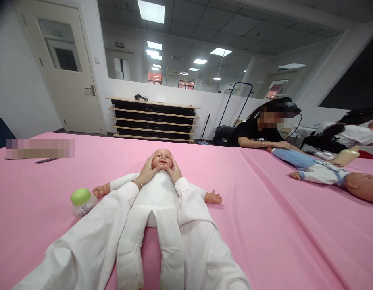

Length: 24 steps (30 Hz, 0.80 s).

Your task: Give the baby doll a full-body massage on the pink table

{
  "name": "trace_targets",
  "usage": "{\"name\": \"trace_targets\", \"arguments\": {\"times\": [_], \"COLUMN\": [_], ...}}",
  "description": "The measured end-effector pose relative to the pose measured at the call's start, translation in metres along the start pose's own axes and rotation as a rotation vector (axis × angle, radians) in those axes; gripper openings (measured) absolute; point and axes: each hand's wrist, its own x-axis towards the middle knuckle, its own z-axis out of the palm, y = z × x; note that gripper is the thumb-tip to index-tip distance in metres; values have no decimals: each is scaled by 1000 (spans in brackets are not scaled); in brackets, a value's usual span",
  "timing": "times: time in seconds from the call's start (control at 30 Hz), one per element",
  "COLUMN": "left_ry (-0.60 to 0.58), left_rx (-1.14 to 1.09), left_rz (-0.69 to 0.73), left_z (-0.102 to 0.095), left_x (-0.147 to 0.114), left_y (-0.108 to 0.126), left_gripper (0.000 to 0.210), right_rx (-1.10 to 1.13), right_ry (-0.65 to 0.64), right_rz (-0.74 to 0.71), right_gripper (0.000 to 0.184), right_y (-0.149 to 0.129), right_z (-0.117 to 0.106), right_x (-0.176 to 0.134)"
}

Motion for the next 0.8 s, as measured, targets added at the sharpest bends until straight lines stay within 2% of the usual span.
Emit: {"name": "trace_targets", "arguments": {"times": [0.17,0.37,0.47,0.7,0.8], "left_ry": [-11,-7,-1,-10,-5], "left_rx": [-31,-7,-1,-45,-53], "left_rz": [17,-41,-42,-27,-50], "left_z": [0,0,0,-2,-2], "left_x": [1,-1,-1,1,0], "left_y": [-4,3,4,1,4], "left_gripper": [55,72,73,54,59], "right_rx": [-4,-12,-4,6,-4], "right_ry": [-27,15,16,-18,-6], "right_rz": [4,15,23,-9,5], "right_gripper": [81,97,96,88,88], "right_y": [3,-6,-6,-4,-10], "right_z": [-4,2,3,-2,0], "right_x": [2,-2,-3,0,-4]}}
